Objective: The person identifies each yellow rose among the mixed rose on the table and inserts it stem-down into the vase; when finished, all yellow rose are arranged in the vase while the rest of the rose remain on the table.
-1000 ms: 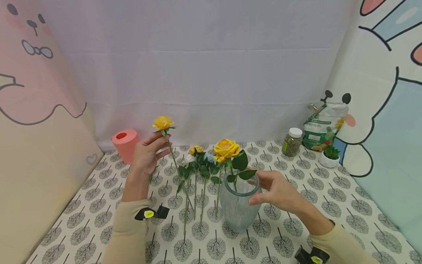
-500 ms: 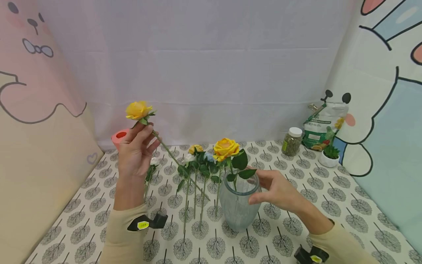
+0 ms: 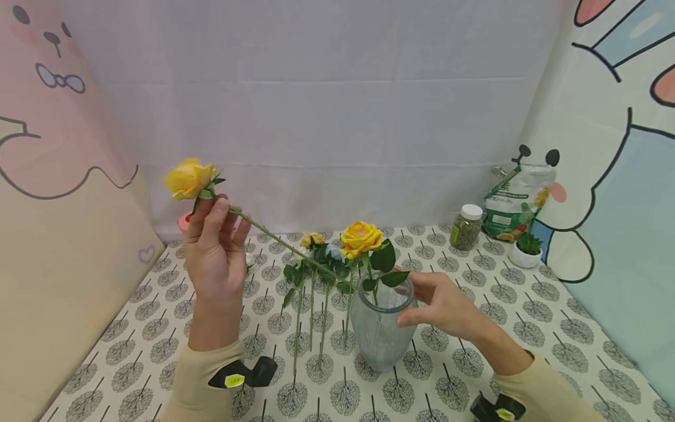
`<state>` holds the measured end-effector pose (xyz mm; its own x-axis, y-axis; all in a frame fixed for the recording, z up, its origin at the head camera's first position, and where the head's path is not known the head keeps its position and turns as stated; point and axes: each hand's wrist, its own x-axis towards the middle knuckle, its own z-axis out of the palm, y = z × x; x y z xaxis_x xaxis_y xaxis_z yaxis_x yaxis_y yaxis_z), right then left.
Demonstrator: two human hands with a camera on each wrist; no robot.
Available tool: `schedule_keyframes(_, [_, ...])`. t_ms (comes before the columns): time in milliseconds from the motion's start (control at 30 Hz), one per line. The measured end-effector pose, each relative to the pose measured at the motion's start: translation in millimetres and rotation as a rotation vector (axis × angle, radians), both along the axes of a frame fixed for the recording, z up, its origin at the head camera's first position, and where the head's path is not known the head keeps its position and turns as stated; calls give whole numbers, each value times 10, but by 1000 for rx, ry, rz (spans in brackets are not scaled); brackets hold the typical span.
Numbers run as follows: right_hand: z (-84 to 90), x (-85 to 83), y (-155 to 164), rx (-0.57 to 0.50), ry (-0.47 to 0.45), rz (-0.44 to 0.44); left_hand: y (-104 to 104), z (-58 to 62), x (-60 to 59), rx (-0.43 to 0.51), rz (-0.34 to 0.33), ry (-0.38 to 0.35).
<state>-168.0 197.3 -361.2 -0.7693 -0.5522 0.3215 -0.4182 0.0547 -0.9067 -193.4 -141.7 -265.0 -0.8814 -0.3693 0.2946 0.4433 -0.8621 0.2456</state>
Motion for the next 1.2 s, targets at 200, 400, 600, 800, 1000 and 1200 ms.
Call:
schedule_keyframes(200, [-6, -8, -5, -8, -3, 5, 167, -64, 42, -106, 11, 42])
schedule_keyframes(400, [-4, -11, -9, -8, 1, 17, 270, -104, 69, -176, 12, 73])
schedule_keyframes(600, [-9, -12, 3, 1, 7, -1, 343, -134, 92, -266, 25, 149])
schedule_keyframes(800, [-6, -17, 12, 21, 12, -26, 451, -190, 107, -358, 68, 239])
schedule_keyframes(1000, [-16, -24, 14, 5, 9, -7, 581, -273, 110, -430, 98, 296])
schedule_keyframes(1200, [-13, -19, 15, 7, -1, -10, 695, -370, 89, -477, 76, 299])
